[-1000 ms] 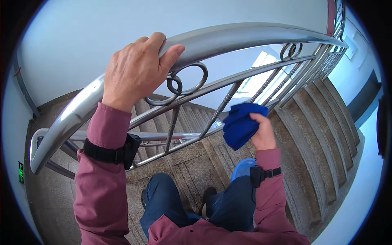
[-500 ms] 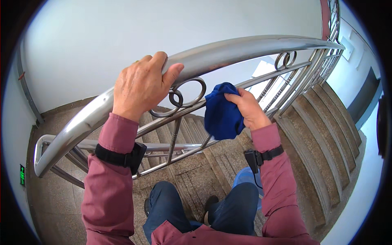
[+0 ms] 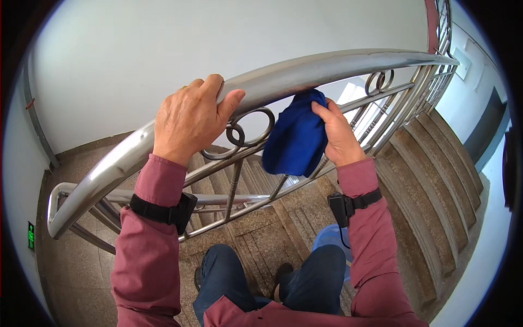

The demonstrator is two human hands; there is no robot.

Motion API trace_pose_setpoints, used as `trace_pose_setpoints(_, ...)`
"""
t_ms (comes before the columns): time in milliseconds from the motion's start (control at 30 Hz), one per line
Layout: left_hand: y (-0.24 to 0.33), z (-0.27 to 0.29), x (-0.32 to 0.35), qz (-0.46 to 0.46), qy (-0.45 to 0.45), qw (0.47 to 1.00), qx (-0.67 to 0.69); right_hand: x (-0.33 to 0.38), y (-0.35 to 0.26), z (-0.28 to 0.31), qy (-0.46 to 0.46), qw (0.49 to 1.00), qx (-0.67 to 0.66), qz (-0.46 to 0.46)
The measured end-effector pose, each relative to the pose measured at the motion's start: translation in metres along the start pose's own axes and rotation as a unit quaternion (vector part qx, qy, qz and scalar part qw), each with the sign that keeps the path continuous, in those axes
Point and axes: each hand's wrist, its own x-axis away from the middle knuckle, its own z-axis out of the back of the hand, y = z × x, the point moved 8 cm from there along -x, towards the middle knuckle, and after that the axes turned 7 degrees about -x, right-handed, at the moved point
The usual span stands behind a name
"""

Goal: Cleaning a metal staircase railing using a blue cloth and a bucket of water.

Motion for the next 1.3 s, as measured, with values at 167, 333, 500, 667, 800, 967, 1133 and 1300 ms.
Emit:
trace_pose_setpoints(167,-0.002,0.002,-0.001,0.0,0.005,1.0,0.002,-0.007,0.04,0.022,0.032,0.97,0.24,-0.029)
trace_pose_setpoints(333,0.001,0.006,0.001,-0.036,0.076,0.996,-0.005,0.001,0.04,0.008,0.025,0.973,0.23,-0.013)
trace_pose_setpoints(500,0.001,0.007,0.002,-0.036,0.079,0.996,0.007,-0.007,0.035,-0.009,-0.021,0.984,0.178,-0.012)
trace_pose_setpoints(667,0.004,0.006,0.002,-0.036,0.079,0.996,0.01,0.017,0.017,-0.026,0.05,0.767,0.623,0.144)
trace_pose_setpoints(800,0.006,0.011,0.001,-0.031,0.067,0.997,0.008,0.024,0.016,-0.023,0.06,0.741,0.641,0.192)
trace_pose_setpoints(967,0.004,0.006,0.0,-0.011,0.042,0.999,0.011,0.036,0.019,-0.018,0.029,0.724,0.634,0.269)
trace_pose_setpoints(1133,0.007,0.009,0.001,-0.019,0.055,0.998,0.007,0.048,0.024,-0.002,0.014,0.746,0.613,0.259)
trace_pose_setpoints(1300,0.007,0.009,0.002,-0.015,0.05,0.999,0.013,0.041,0.048,0.009,-0.016,0.814,0.562,0.142)
